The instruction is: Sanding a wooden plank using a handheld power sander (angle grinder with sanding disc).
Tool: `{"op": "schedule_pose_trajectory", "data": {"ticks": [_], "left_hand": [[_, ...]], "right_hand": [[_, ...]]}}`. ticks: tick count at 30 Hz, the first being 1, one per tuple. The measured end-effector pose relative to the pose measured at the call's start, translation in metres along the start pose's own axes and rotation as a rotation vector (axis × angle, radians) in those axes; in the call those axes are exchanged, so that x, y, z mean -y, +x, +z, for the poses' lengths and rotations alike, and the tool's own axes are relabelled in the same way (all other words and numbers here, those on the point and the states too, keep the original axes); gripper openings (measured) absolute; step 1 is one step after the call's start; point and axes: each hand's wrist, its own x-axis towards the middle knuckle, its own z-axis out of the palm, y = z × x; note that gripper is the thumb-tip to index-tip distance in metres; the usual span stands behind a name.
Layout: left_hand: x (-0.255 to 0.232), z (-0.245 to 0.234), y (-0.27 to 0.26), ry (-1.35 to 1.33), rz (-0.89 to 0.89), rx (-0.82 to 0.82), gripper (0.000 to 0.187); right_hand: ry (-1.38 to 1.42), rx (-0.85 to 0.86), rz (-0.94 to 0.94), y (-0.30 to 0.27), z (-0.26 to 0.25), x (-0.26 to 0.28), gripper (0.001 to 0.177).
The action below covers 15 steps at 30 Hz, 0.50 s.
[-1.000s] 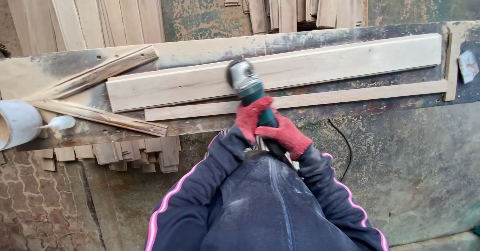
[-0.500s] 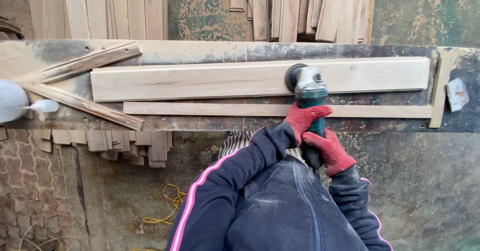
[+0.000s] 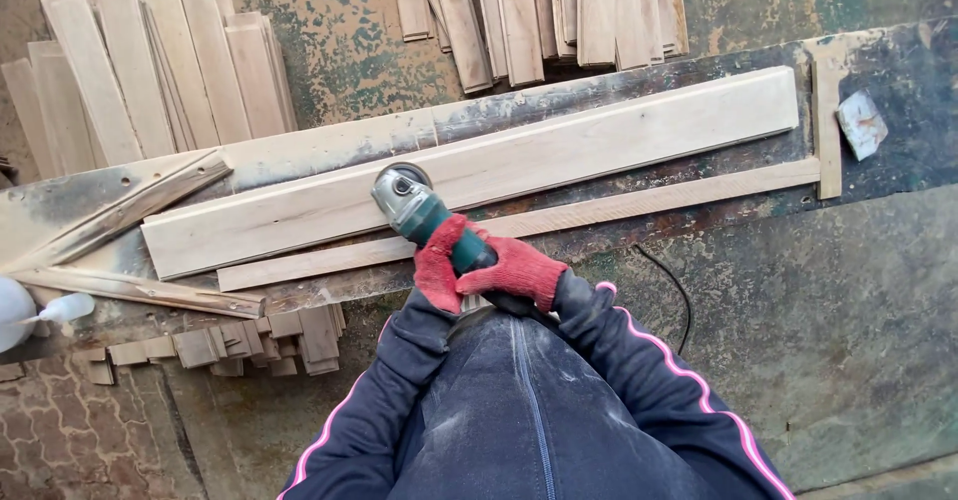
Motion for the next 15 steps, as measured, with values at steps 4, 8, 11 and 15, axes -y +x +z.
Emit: {"op": "schedule_pose_trajectory", "data": {"ticks": [4, 8, 11, 15], "left_hand": [[0.006, 0.013, 0.014, 0.003, 0.019, 0.082, 0.032], [0.058, 0.015, 0.065, 0.439, 0.340, 0.746, 0.080], [0.179, 0.025, 0.206, 0.242, 0.264, 1.409, 0.150], [0.096, 0.151, -0.015, 0.516, -0.165, 0.455, 0.049]], "right_hand": [[0.039, -0.022, -0.014, 0.005, -0.009, -0.006, 0.048], [0.320, -0.128, -0.107, 0.014, -0.042, -0.049, 0.035], [0.381, -0.305, -0.085, -0.010, -0.072, -0.067, 0.023], [0.374, -0.462, -0.041, -0.048, -0.077, -0.053, 0.021]]}}
